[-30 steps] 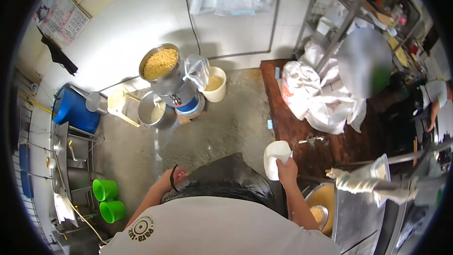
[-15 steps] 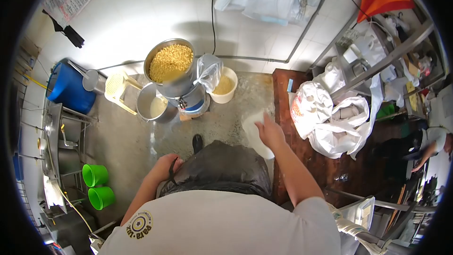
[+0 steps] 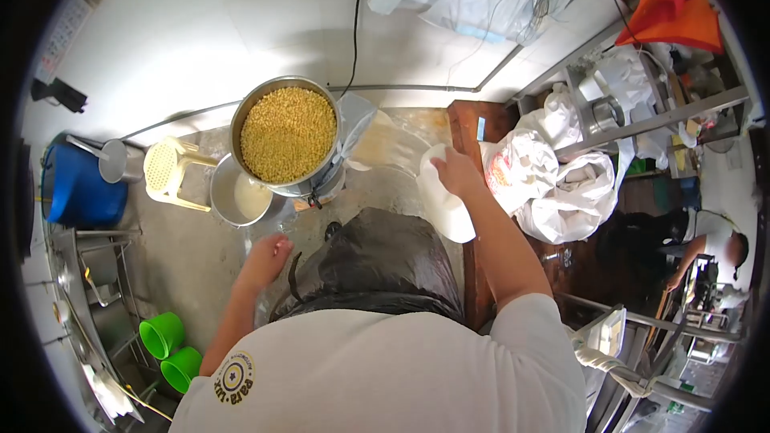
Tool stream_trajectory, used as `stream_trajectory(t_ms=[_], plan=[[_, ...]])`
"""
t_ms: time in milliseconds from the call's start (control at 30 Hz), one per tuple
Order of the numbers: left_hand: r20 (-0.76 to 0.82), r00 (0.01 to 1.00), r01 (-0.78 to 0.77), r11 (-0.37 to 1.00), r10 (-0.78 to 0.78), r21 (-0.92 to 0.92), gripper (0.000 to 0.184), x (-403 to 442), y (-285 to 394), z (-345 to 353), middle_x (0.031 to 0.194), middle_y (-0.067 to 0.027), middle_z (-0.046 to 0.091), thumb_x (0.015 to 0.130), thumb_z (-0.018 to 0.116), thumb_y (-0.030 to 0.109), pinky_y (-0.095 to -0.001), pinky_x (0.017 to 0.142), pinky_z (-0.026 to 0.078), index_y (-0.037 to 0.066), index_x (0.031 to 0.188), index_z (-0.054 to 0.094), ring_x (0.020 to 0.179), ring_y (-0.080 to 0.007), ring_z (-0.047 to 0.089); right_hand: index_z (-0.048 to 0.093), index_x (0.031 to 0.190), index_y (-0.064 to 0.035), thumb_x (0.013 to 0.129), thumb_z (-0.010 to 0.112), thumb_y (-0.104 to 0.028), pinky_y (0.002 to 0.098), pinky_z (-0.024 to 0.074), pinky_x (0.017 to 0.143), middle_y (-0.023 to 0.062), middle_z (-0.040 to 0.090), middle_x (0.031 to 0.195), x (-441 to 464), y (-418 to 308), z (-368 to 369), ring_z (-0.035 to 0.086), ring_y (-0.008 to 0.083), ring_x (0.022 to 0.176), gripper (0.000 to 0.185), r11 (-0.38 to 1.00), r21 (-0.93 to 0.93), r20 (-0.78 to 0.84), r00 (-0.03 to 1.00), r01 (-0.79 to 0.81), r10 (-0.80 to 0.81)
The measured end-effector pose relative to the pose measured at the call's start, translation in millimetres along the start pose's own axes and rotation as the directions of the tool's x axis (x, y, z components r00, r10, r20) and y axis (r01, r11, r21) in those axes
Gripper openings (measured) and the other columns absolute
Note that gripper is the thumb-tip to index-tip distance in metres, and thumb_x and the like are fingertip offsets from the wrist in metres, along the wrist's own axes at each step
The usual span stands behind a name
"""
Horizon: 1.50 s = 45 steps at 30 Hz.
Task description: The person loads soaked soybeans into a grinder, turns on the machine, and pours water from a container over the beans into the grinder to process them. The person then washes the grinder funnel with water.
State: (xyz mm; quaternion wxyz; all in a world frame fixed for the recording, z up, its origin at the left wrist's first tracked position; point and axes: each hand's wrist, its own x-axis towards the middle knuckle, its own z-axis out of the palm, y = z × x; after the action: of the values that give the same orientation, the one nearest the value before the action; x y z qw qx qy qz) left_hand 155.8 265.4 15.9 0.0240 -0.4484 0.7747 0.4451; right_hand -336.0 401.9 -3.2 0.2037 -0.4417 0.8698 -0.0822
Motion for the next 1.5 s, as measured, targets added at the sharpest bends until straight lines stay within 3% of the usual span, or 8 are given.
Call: stream_trajectory(t_ms=[167,367,600,933,1033,1200,1400,1500], plan=[[-0.272,0.949,-0.166,0.986,0.157,-0.010,0.029,55.6,4.5,-44.5,0.091,-0.0232,0.071,0.104,0.065,0.027,-0.0494,0.076,0.053,-0.001,0.101,0.069,0.085,-0.0429,0.069,0.051,0.149,0.0065,0.106,0.061,-0.043,0.0508,0.0524,0.103,0.0349,0.066,0.131,-20.7,-8.2,-11.5,0.066,0.0490,0.121,0.066,0.986,0.168,-0.198,0.980,0.000,0.034],[-0.304,0.937,-0.173,0.984,0.174,0.032,0.028,104.5,30.6,-62.4,0.085,-0.0208,0.069,0.104,0.066,0.026,-0.0478,0.075,0.053,-0.001,0.099,0.068,0.080,-0.0406,0.067,0.050,0.152,0.0047,0.105,0.066,-0.041,0.0460,0.0541,0.101,0.0319,0.069,0.127,-64.7,-37.2,-41.3,0.070,0.0449,0.118,0.067,0.962,0.236,-0.357,0.933,0.136,-0.044],[-0.323,0.882,-0.267,0.929,0.342,0.255,0.025,144.1,32.9,-42.8,0.109,-0.0230,0.069,0.099,0.068,0.022,-0.0521,0.092,0.052,-0.001,0.110,0.069,0.107,-0.0428,0.064,0.049,0.154,0.0024,0.106,0.064,-0.043,0.0489,0.0547,0.096,0.0301,0.071,0.119,-49.0,-85.2,-94.4,0.069,0.0463,0.112,0.068,0.953,0.200,-0.226,0.958,0.226,-0.179],[-0.065,0.979,-0.133,0.855,0.191,0.502,0.078,215.3,43.8,-20.1,0.146,-0.0228,0.053,0.082,0.085,0.031,-0.0567,0.110,0.048,0.006,0.147,0.051,0.134,-0.0448,0.052,0.053,0.138,0.0018,0.106,0.060,-0.042,0.0569,0.0533,0.090,0.0283,0.072,0.107,3.2,-241.6,-154.4,0.069,0.0480,0.104,0.055,0.845,-0.011,0.251,0.819,0.535,-0.516],[-0.072,0.983,-0.101,0.832,0.167,0.546,0.094,235.1,36.6,-17.1,0.155,-0.0237,0.046,0.079,0.088,0.036,-0.0575,0.113,0.047,0.010,0.156,0.043,0.140,-0.0460,0.049,0.048,0.151,0.0005,0.105,0.061,-0.043,0.0567,0.0524,0.090,0.0290,0.071,0.104,18.3,-261.6,-150.5,0.068,0.0497,0.102,0.064,0.835,-0.007,0.261,0.807,0.550,-0.529],[0.082,0.988,-0.151,0.874,0.127,0.461,0.105,279.9,22.8,-24.9,0.161,-0.0263,0.043,0.078,0.088,0.039,-0.0537,0.113,0.049,0.012,0.164,0.032,0.144,-0.0452,0.049,0.050,0.152,0.0012,0.104,0.064,-0.043,0.0543,0.0536,0.088,0.0278,0.072,0.105,6.7,-260.2,-160.3,0.069,0.0492,0.099,0.067,0.820,0.094,0.121,0.812,0.564,-0.572],[0.155,0.988,-0.071,0.840,-0.016,0.538,0.093,311.4,37.2,-38.9,0.134,-0.0296,0.067,0.086,0.080,0.039,-0.0494,0.106,0.054,0.006,0.162,0.038,0.126,-0.0414,0.067,0.048,0.156,0.0009,0.102,0.071,-0.040,0.0450,0.0561,0.084,0.0246,0.073,0.106,-21.9,-180.3,-138.1,0.071,0.0437,0.093,0.072,0.777,0.261,-0.056,0.813,0.573,-0.580],[0.129,0.978,0.138,0.974,-0.163,0.181,0.092,320.2,29.3,-43.7,0.131,-0.0309,0.069,0.088,0.077,0.037,-0.0502,0.103,0.055,0.003,0.164,0.036,0.121,-0.0448,0.069,0.048,0.155,0.0024,0.101,0.071,-0.041,0.0494,0.0557,0.084,0.0277,0.070,0.103,-47.1,-134.2,-123.5,0.070,0.0457,0.096,0.073,0.857,0.381,-0.151,0.938,0.347,-0.313]])
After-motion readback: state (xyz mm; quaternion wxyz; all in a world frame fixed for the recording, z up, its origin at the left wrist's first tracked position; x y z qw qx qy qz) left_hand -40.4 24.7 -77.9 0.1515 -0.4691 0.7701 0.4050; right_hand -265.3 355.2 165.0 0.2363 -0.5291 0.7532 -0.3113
